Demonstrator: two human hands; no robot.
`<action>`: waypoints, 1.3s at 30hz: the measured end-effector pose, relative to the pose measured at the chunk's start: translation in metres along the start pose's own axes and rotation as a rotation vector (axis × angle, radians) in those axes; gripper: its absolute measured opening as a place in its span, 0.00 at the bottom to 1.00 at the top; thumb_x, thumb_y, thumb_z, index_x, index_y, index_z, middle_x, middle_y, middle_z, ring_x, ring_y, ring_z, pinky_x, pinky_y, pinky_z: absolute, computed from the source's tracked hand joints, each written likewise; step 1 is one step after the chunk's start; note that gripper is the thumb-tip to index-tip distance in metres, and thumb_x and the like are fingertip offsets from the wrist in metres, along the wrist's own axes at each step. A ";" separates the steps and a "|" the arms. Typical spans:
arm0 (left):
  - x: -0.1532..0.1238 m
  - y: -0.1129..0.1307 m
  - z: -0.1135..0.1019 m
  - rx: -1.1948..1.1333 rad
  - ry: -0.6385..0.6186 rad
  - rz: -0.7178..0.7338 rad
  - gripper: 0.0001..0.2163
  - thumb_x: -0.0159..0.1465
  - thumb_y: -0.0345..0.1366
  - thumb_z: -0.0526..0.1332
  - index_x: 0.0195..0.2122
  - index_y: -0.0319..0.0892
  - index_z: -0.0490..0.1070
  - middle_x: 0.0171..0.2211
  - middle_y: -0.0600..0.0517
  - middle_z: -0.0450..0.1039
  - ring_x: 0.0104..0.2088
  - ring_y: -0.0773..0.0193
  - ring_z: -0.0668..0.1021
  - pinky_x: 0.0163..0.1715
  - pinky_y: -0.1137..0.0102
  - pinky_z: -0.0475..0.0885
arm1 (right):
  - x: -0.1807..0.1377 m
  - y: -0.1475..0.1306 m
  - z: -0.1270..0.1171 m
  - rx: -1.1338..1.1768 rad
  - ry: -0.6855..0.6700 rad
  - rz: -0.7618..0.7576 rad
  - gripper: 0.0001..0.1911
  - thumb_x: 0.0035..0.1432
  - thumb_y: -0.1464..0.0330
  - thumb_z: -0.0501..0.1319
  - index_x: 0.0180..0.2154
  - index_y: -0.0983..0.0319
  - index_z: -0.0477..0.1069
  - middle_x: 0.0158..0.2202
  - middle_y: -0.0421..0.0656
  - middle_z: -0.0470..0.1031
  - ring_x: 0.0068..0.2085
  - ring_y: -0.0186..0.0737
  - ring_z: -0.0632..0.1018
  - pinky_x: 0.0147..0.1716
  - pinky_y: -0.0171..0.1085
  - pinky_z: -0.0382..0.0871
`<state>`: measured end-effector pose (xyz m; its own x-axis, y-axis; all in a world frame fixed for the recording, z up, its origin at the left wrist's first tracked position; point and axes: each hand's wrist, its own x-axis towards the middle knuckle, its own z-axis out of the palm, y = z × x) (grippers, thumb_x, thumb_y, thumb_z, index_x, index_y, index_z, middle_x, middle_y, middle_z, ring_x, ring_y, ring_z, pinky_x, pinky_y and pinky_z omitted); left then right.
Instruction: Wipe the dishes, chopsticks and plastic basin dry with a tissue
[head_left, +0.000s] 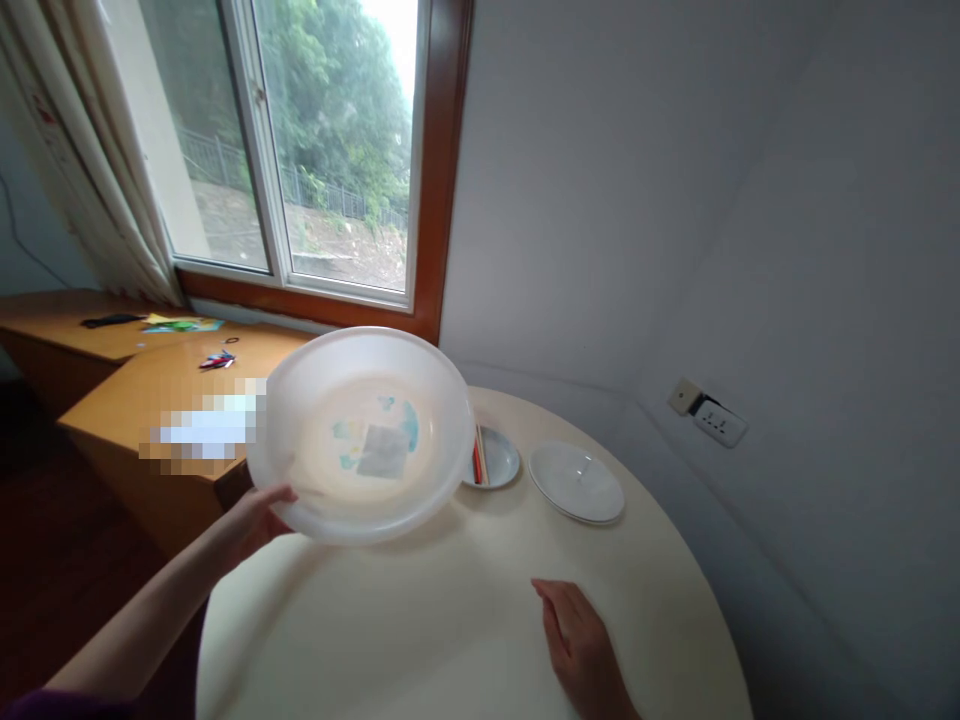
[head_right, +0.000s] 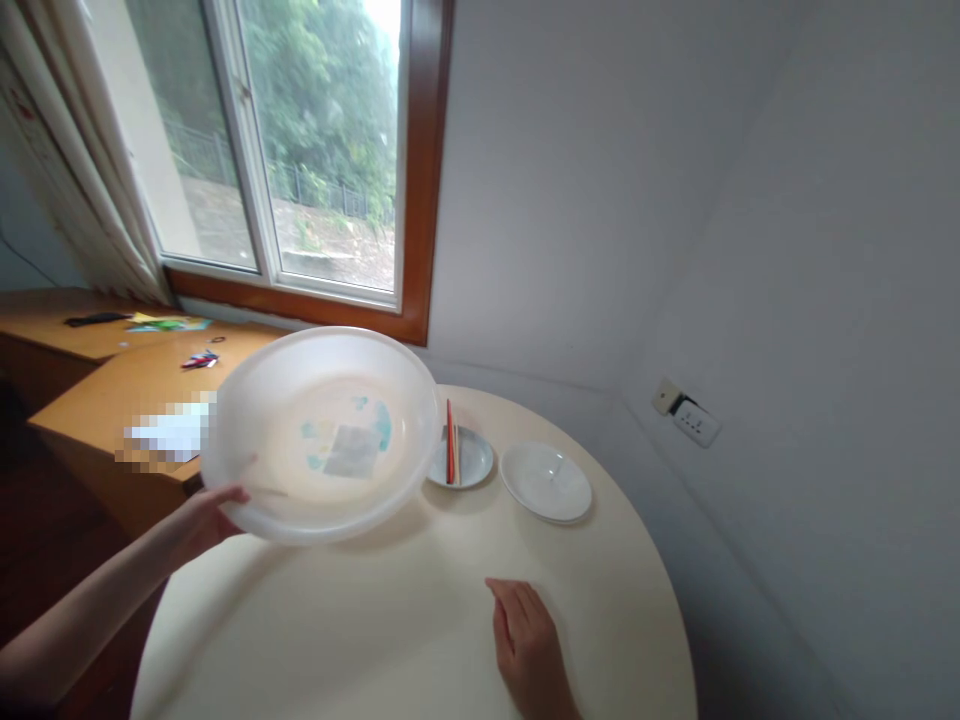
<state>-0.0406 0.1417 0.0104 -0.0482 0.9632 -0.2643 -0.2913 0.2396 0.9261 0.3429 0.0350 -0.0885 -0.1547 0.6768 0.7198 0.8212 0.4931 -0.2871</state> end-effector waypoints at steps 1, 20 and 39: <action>-0.008 0.001 -0.001 0.017 -0.021 -0.012 0.33 0.47 0.24 0.61 0.56 0.43 0.59 0.29 0.51 0.78 0.27 0.56 0.79 0.26 0.66 0.77 | 0.003 -0.003 -0.004 -0.006 0.039 -0.029 0.13 0.58 0.77 0.50 0.42 0.60 0.67 0.32 0.45 0.74 0.34 0.39 0.76 0.33 0.39 0.73; -0.087 -0.005 0.063 0.524 -0.556 -0.153 0.25 0.46 0.36 0.58 0.48 0.40 0.68 0.38 0.48 0.78 0.39 0.50 0.77 0.38 0.61 0.73 | 0.097 -0.098 -0.031 -0.221 -0.967 -0.107 0.18 0.54 0.74 0.53 0.48 0.64 0.65 0.41 0.50 0.72 0.41 0.45 0.75 0.36 0.39 0.67; -0.089 -0.013 0.061 0.753 -0.649 0.046 0.26 0.51 0.40 0.56 0.52 0.43 0.66 0.48 0.50 0.73 0.47 0.49 0.73 0.46 0.62 0.69 | 0.136 -0.069 0.002 -0.276 -0.355 -0.238 0.32 0.53 0.82 0.44 0.61 0.71 0.45 0.61 0.53 0.51 0.62 0.46 0.50 0.59 0.45 0.53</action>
<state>0.0258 0.0602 0.0381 0.5529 0.7999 -0.2331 0.3905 -0.0016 0.9206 0.2645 0.0942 0.0284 -0.4924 0.7310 0.4723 0.8479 0.5254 0.0707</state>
